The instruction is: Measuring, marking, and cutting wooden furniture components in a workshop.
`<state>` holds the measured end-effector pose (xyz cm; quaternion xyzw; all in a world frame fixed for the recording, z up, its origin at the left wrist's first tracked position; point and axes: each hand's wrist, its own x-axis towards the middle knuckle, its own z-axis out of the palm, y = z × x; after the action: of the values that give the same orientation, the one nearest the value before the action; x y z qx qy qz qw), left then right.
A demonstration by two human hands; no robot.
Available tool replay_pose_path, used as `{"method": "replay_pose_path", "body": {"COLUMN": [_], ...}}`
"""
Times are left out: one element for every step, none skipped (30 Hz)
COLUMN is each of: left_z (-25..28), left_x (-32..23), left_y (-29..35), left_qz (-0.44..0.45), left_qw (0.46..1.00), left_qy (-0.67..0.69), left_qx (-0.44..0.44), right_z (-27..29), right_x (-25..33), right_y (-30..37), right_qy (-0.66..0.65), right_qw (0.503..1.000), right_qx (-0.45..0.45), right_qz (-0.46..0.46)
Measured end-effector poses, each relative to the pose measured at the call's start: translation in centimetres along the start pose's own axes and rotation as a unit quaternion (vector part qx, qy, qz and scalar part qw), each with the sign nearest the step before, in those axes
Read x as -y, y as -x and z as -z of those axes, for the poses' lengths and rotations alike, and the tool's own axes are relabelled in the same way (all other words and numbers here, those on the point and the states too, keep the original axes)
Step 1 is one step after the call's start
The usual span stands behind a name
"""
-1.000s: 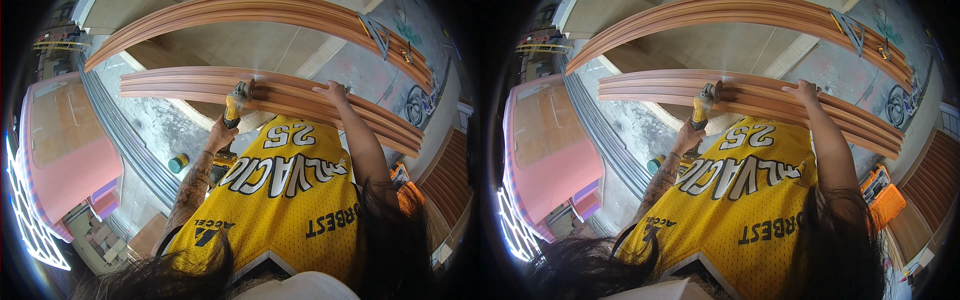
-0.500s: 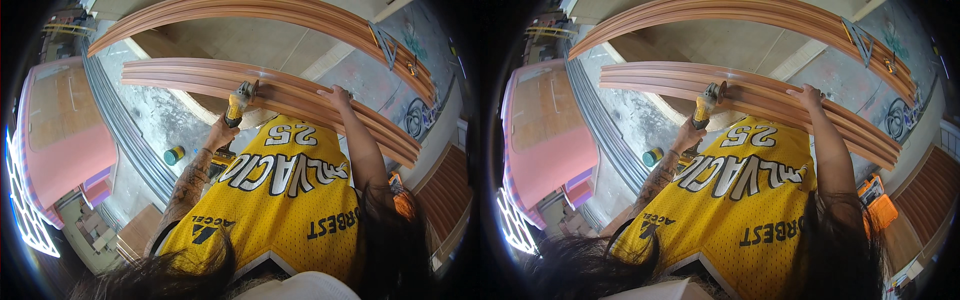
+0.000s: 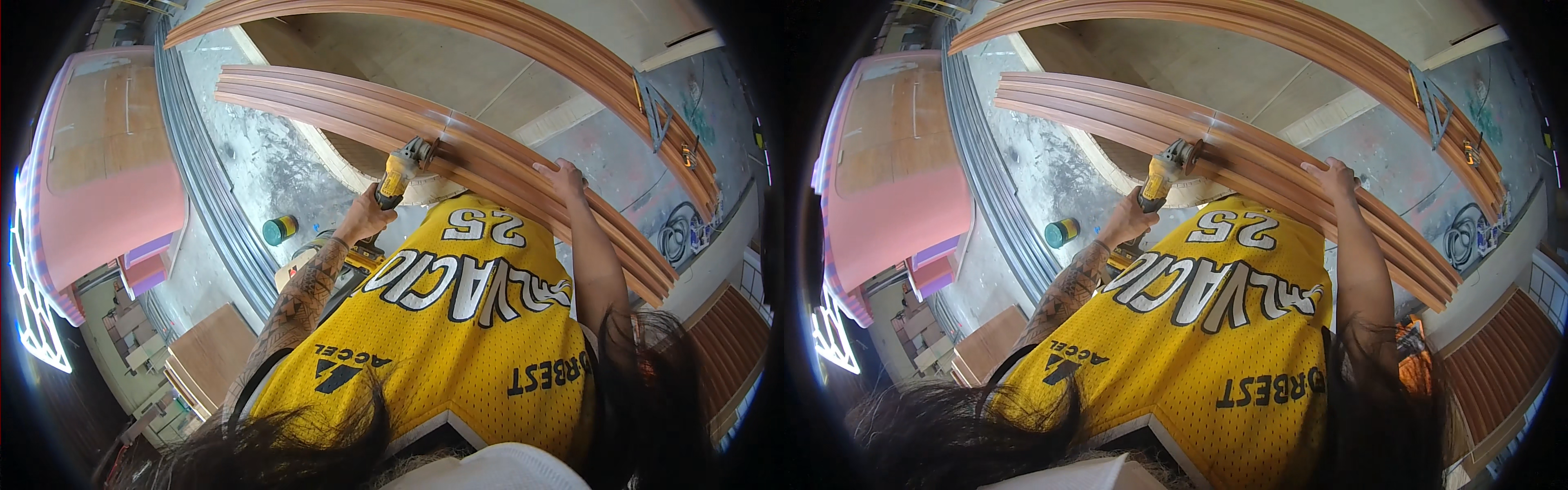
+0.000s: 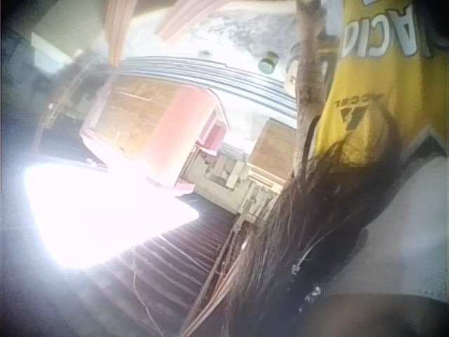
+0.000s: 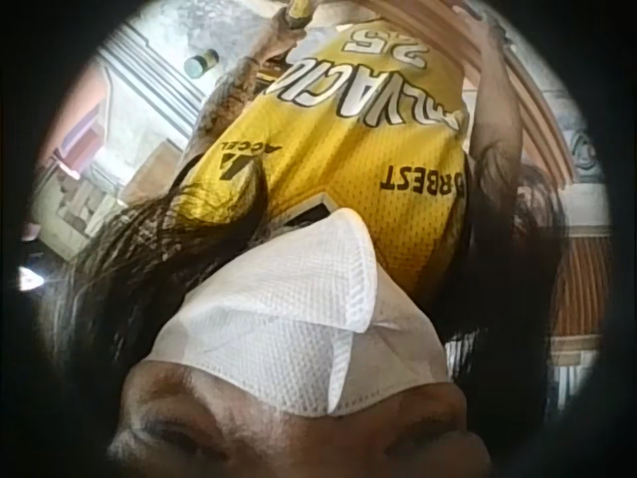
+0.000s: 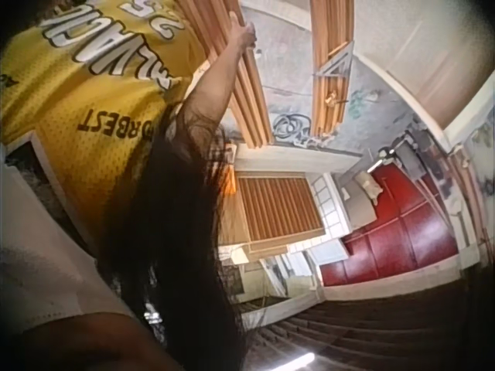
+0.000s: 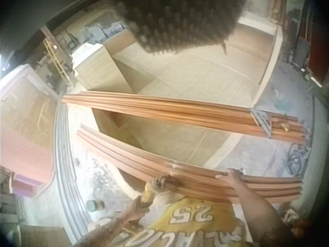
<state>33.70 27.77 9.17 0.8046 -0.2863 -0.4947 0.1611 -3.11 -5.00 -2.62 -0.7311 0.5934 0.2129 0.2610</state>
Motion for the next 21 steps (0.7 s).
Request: {"method": "replay_pose_path", "body": {"left_z": [0.0, -0.1, -0.1, -0.2, -0.2, -0.2, -0.2, -0.2, -0.2, -0.2, -0.2, -0.3, -0.3, -0.4, -0.4, -0.3, -0.2, -0.2, -0.2, -0.2, -0.1], "left_x": [0.2, 0.6, 0.9, 1.2, 1.4, 1.7, 1.9, 2.2, 2.4, 2.7, 3.1, 3.4, 3.4, 3.5, 3.6, 3.3, 2.9, 2.6, 2.7, 2.7, 2.8], "left_y": [0.0, 0.0, -0.1, -0.1, -0.1, 0.0, 0.0, 0.0, 0.1, 0.1, 0.1, 0.1, 0.2, 0.3, 0.3, 0.4, 0.5, 0.5, 0.6, 0.7, 0.7], "left_qz": [0.0, -0.002, -0.003, -0.003, -0.004, -0.005, -0.005, -0.001, 0.003, 0.003, -0.004, -0.01, -0.011, -0.016, -0.02, -0.021, -0.004, 0.013, 0.013, 0.008, 0.003], "left_qw": [1.0, 1.0, 1.0, 1.0, 1.0, 1.0, 1.0, 1.0, 0.999, 0.999, 0.999, 0.998, 0.998, 0.998, 0.998, 0.998, 0.999, 0.999, 0.999, 0.999, 0.999], "left_qy": [0.0, -0.007, -0.013, -0.013, -0.016, -0.019, -0.021, -0.028, -0.035, -0.037, -0.047, -0.056, -0.057, -0.054, -0.051, -0.052, -0.049, -0.047, -0.046, -0.049, -0.052], "left_qx": [0.0, -0.003, -0.006, -0.006, -0.008, -0.01, -0.01, -0.004, 0.001, 0.004, -0.006, -0.015, -0.015, -0.019, -0.022, -0.022, -0.01, 0.002, 0.001, -0.004, -0.008], "right_z": [-0.1, -0.2, -0.3, -0.4, -0.3, -0.3, -0.2, 0.0, 0.1, 0.1, 0.1, 0.1, 0.1, 0.1, 0.0, -0.2, -0.4, -0.5, -0.4, -0.5, -0.5], "right_x": [0.0, 0.0, -0.1, 0.0, 0.0, 0.0, 0.0, 0.1, 0.2, 0.2, 0.2, 0.1, 0.1, 0.0, 0.0, -0.1, -0.3, -0.5, -0.4, -0.4, -0.3], "right_y": [-0.1, 0.0, 0.0, 0.1, 0.2, 0.1, 0.2, 0.1, 0.1, 0.1, 0.1, 0.2, 0.0, -0.1, -0.2, -0.3, -0.5, -0.7, -0.8, -0.7, -0.7], "right_qy": [0.001, 0.001, -0.003, -0.007, -0.007, -0.008, -0.01, -0.011, -0.008, -0.004, -0.005, -0.008, -0.012, -0.013, -0.01, -0.008, -0.008, -0.009, -0.01, -0.01, -0.006], "right_qw": [1.0, 1.0, 1.0, 1.0, 1.0, 1.0, 1.0, 1.0, 1.0, 1.0, 1.0, 1.0, 1.0, 1.0, 1.0, 1.0, 1.0, 1.0, 1.0, 1.0, 1.0], "right_qx": [0.0, 0.0, -0.01, -0.02, -0.02, -0.013, -0.007, -0.007, -0.003, 0.002, 0.002, 0.0, -0.003, -0.004, -0.006, -0.007, -0.008, -0.003, 0.002, 0.002, -0.003], "right_qz": [-0.004, -0.004, -0.001, 0.002, 0.002, 0.005, 0.008, 0.007, 0.007, 0.004, 0.002, 0.003, 0.006, 0.006, 0.004, 0.002, 0.002, 0.004, 0.008, 0.009, 0.009]}}
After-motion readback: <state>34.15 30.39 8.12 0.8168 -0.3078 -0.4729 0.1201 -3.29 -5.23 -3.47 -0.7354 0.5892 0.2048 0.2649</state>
